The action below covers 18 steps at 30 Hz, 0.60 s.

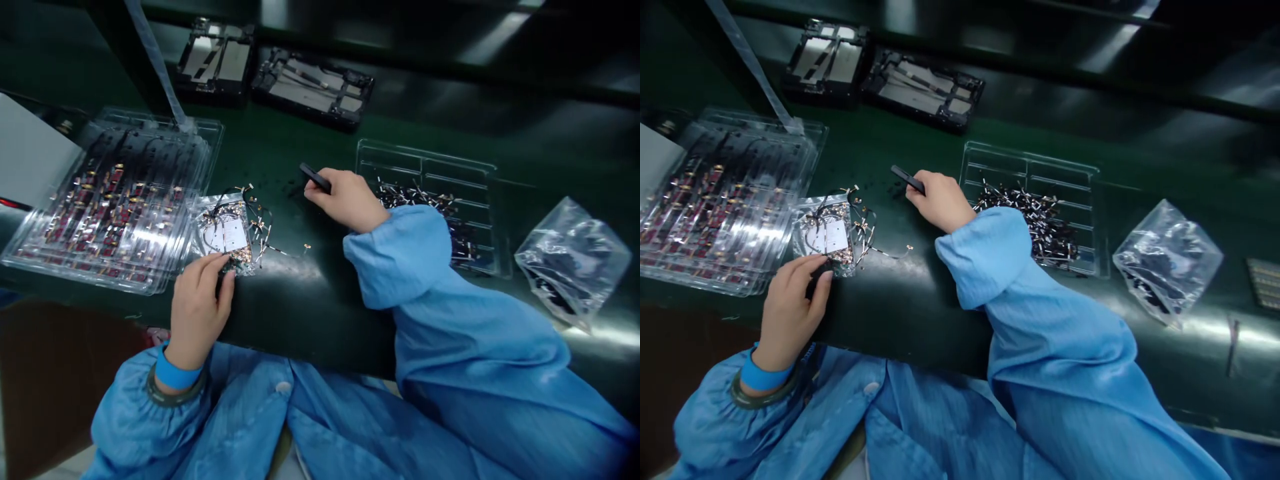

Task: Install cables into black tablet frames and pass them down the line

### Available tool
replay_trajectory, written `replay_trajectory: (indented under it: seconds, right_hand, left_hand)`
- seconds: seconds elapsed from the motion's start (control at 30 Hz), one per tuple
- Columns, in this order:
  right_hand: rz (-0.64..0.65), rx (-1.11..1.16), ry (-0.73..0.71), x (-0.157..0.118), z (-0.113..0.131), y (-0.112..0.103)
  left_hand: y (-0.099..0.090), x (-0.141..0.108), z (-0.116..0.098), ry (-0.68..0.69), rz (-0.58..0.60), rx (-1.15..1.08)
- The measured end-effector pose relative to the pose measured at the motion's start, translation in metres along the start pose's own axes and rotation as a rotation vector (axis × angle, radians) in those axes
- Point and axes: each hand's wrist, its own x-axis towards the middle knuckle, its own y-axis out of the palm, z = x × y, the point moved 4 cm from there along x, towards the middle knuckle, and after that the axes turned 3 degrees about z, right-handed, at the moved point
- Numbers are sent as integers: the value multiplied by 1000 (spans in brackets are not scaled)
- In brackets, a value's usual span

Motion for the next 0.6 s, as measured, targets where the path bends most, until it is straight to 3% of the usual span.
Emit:
replay_trajectory:
  seconds: [0.13, 0.3, 0.43, 0.53, 0.6]
  right_hand:
    - [36, -73, -106, 12, 5, 15]
    - [62, -312, -132, 8, 17, 22]
    - [90, -265, -130, -9, 18, 17]
    - [201, -144, -38, -23, 10, 17]
    - [197, -145, 37, -31, 2, 15]
  left_hand:
    - [-2, 2, 1, -11, -54, -25]
    - [-2, 11, -25, 94, -33, -119]
    - [8, 19, -53, 297, 108, -98]
    - [22, 21, -70, 454, 252, 42]
    - [31, 21, -76, 509, 318, 132]
